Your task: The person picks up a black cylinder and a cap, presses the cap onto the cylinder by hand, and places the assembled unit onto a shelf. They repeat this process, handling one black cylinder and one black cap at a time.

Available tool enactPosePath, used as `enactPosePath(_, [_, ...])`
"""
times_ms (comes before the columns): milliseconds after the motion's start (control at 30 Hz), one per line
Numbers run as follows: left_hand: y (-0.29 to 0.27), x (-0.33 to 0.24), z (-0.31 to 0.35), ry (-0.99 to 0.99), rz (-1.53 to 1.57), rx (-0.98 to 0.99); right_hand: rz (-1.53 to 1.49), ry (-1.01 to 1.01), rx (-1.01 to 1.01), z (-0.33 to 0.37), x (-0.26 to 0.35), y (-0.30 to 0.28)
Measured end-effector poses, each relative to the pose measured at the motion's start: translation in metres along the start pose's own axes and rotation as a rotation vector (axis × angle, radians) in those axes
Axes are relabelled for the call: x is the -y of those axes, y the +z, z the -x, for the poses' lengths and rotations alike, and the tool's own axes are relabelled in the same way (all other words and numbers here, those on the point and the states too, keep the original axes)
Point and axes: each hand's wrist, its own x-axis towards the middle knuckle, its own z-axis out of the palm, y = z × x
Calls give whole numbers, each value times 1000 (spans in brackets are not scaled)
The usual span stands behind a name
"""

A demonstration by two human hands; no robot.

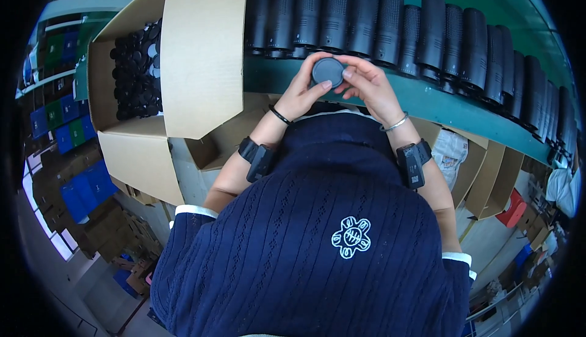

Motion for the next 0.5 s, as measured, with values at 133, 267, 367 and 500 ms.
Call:
enactPosePath(133, [2,-6,2,-25,6,-4,67,14,15,-3,-2,2])
enactPosePath(267, [3,-7,2,-39,25,-22,131,-10,59,-6,-5,-5])
enactPosePath(367, [4,-1,0,-44,54,7,170,-6,30,-3,-5,-2])
enactPosePath(500, [1,-6,-6,-45,67,1,153,-63,-32,-6,-9,-4])
